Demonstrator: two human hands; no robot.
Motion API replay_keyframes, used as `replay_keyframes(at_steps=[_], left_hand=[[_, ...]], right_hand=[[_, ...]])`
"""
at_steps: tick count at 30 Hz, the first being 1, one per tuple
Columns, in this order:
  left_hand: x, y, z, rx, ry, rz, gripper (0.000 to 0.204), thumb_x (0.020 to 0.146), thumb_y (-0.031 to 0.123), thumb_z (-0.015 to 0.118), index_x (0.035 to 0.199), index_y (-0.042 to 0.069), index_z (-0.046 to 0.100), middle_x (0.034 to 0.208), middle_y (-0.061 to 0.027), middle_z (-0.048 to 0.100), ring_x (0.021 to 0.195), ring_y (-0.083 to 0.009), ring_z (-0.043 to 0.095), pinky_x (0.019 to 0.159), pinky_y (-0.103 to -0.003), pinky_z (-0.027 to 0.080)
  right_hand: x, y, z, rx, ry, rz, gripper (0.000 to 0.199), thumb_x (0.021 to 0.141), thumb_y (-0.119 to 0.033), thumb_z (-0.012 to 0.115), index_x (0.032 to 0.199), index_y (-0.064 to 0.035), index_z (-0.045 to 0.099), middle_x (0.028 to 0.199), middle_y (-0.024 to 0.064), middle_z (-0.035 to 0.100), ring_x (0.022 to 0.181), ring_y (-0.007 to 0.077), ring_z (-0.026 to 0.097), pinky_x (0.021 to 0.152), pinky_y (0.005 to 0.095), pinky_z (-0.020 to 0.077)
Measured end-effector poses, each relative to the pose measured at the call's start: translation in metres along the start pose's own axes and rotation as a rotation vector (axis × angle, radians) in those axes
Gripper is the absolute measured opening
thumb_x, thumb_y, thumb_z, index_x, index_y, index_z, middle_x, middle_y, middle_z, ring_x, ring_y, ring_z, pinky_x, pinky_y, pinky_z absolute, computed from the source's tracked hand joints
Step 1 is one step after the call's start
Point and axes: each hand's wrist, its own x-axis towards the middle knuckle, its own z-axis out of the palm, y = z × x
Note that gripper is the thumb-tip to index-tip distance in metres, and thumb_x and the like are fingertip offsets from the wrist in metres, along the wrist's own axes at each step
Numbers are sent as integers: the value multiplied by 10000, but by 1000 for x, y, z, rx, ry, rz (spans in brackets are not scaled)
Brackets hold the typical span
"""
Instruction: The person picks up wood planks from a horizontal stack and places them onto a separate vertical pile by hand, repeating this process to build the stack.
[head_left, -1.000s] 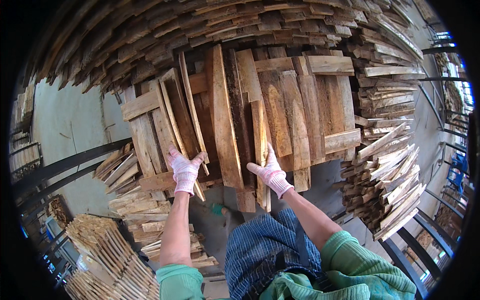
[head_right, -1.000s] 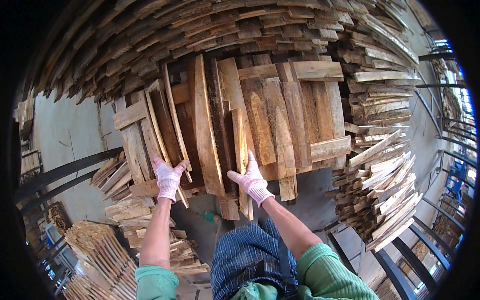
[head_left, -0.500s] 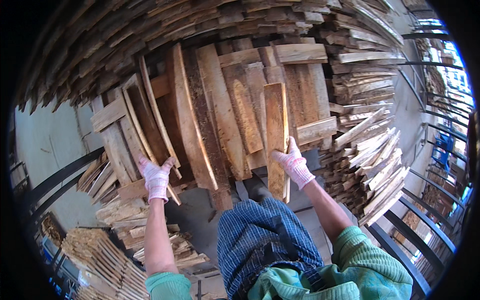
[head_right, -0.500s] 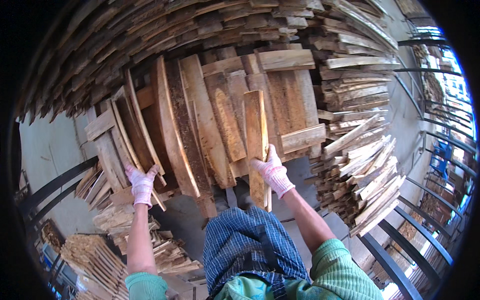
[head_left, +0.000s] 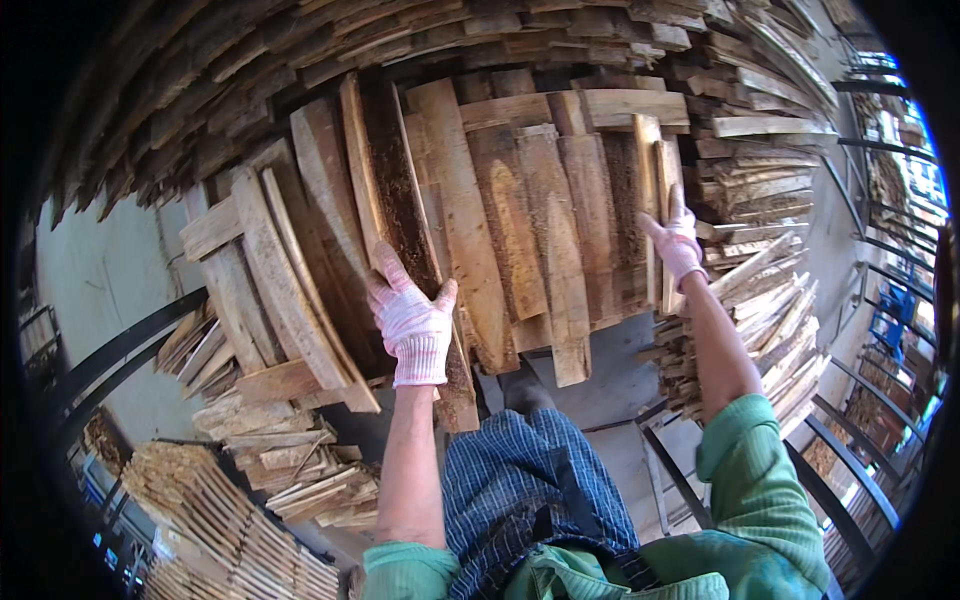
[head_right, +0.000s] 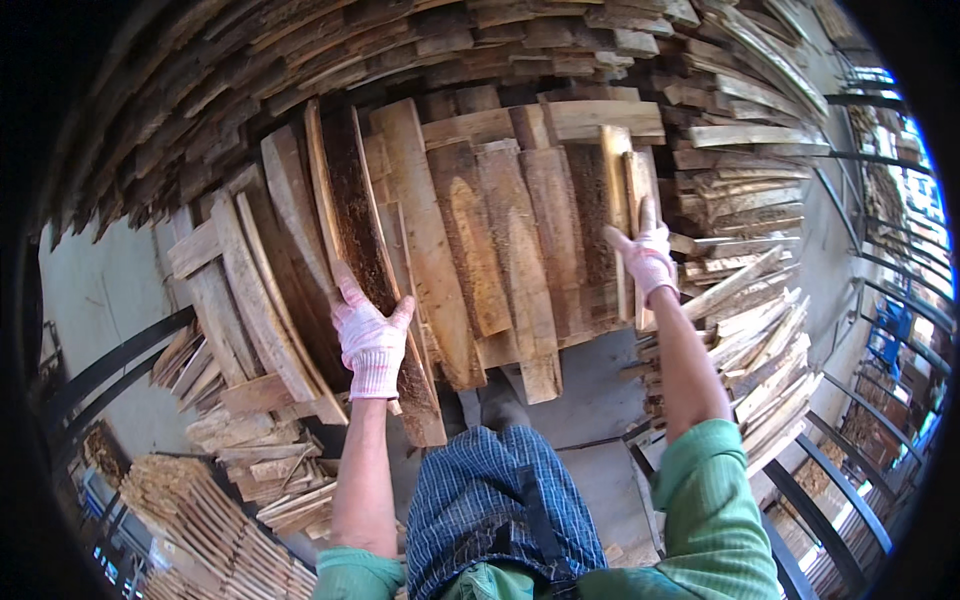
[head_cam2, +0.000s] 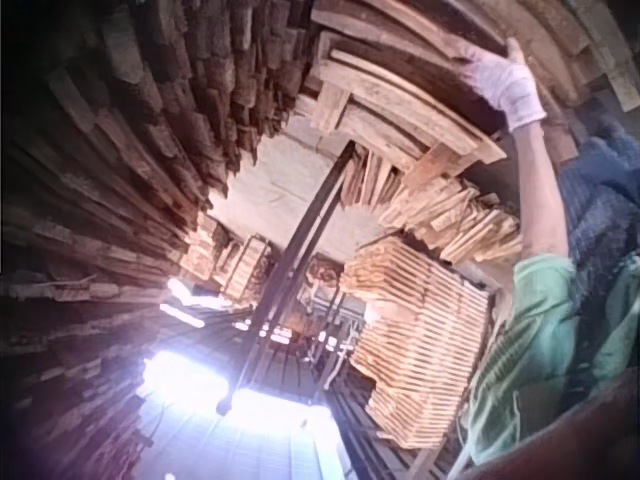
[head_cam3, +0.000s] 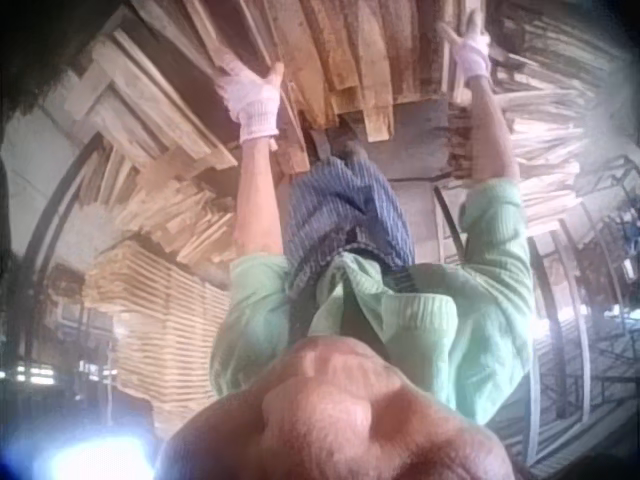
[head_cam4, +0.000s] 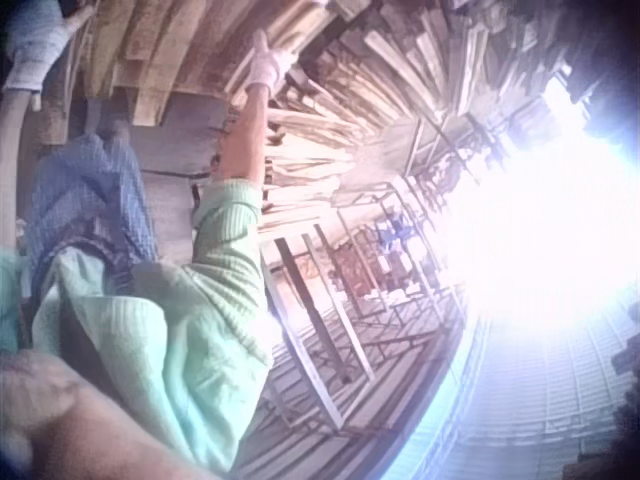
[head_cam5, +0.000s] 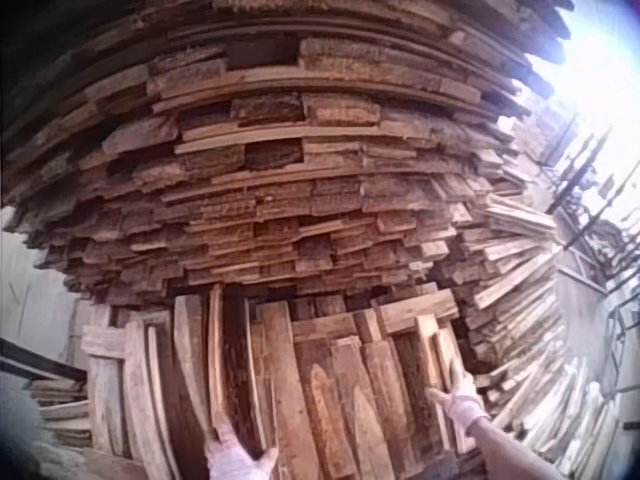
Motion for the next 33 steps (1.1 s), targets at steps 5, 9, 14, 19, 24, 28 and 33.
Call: replay_keyframes(at_steps=[5, 9, 14, 19, 24, 28, 33], left_hand=[[9, -22, -39, -294, -187, -32, 1058, 816, 184, 752, 1614, 103, 61, 1340, -301, 570, 1048, -381, 683, 951, -450, 540], [13, -74, -29, -115, 58, 73, 888, 896, 107, 638, 1605, 82, 104, 1417, -241, 549, 1119, -404, 654, 973, -449, 523], [15, -75, -5, -204, 181, 166, 889, 890, 161, 723, 1563, -9, 167, 1549, -272, 370, 1410, -398, 417, 1151, -402, 383], [9, -65, -5, -213, 161, -24, 773, 874, 159, 722, 1484, -28, 286, 1472, -317, 430, 1331, -424, 490, 1092, -452, 440], [10, -39, 10, -64, 118, -11, 728, 877, 161, 721, 1444, -65, 324, 1438, -304, 481, 1307, -425, 521, 1103, -430, 435], [16, -83, 27, -282, 257, 58, 710, 873, 85, 692, 1460, -58, 319, 1430, -276, 495, 1328, -382, 506, 1119, -398, 407], [18, -88, 2, -513, 36, 36, 755, 842, 81, 749, 1458, -41, 330, 1365, -202, 515, 1221, -274, 536, 1076, -387, 424]], right_hand=[[-11, -60, 7, -459, 0, 186, 1034, 798, -519, 786, 1610, -352, 168, 1272, 242, 518, 1115, 437, 596, 954, 511, 504], [-9, -53, -5, -283, 34, 73, 1010, 788, -502, 789, 1602, -364, 206, 1240, 247, 530, 1111, 426, 606, 949, 493, 504], [12, -49, -9, -202, 26, -24, 910, 861, -604, 679, 1603, -346, 219, 1270, 285, 512, 1129, 459, 585, 957, 517, 475], [-21, -83, 7, -209, -111, -185, 651, 970, -590, 499, 1556, -386, 305, 1315, 297, 463, 1150, 513, 549, 982, 581, 450], [28, -48, -22, -5, -456, -314, 628, 967, -396, 595, 1538, -294, 354, 1333, 299, 481, 1159, 473, 556, 1010, 530, 466], [96, -101, -86, -448, -234, -482, 735, 875, -329, 731, 1518, -284, 377, 1431, 278, 447, 1231, 475, 517, 1058, 567, 411], [172, -92, -76, -771, -90, -665, 966, 760, -66, 685, 1604, -193, 232, 1581, 265, 309, 1454, 468, 306, 1147, 622, 300]])
